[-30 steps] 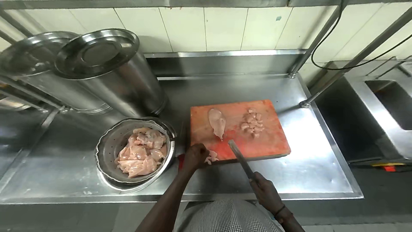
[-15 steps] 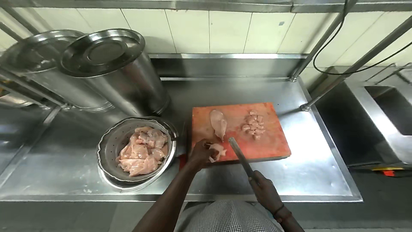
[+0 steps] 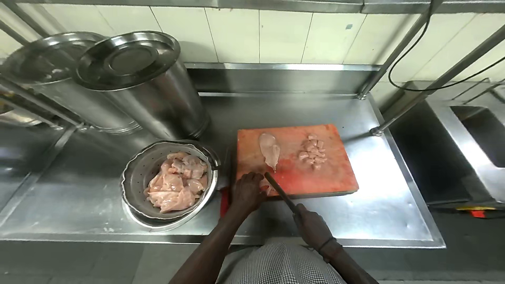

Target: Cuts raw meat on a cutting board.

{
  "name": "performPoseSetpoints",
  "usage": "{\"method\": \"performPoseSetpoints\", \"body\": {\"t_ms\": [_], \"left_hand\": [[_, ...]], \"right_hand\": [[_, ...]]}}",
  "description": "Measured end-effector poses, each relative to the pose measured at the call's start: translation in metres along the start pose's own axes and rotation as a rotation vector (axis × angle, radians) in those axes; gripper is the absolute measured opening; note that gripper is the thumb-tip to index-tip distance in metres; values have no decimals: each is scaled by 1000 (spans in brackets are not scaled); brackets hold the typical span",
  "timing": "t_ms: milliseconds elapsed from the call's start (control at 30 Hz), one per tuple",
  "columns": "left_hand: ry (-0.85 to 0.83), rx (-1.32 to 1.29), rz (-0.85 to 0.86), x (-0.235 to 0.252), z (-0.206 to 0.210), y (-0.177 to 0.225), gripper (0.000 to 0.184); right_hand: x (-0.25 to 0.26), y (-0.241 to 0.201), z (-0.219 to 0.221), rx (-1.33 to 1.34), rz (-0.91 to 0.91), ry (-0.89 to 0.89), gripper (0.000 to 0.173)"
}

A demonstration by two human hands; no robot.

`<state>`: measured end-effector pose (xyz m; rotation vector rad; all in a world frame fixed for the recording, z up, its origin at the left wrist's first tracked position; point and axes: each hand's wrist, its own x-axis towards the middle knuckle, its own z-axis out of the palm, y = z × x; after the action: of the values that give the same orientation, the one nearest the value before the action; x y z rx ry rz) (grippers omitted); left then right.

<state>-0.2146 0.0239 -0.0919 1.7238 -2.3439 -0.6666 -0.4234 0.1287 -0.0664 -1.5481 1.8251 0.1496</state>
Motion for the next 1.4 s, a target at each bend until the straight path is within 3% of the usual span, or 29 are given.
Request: {"method": "performPoseSetpoints", "body": {"t_ms": [67,400,567,700,833,1000,1200,1400], "left_hand": [[-45,11,-12,6,3,3,54],[-60,-58,-19,18,15,1,41],[28,-51,-60,14,22,5,28],[53,-54,-113,7,18,6,28],[208,-268,58,-17,11,-3,20],[305,-335,-9,-33,14,-27,16],[262,-155,117,-23,26,-30,32],[297,-140,156,-13,31,-30,14]], "right_hand": [[3,-10,-2,-51,20,-21,33],[35,-45,9,-202,-8,-3,35],[23,-18,21,-181,-13,-31,42],[-1,16,27,-197,65,-133,43],[-14,26,14,-209,31,-114,38],[-5,3,7,-173,-51,-16,35],[7,-26,7,-250,-75,-65,34],[36,-47,18,-302,-116,-6,38]]}}
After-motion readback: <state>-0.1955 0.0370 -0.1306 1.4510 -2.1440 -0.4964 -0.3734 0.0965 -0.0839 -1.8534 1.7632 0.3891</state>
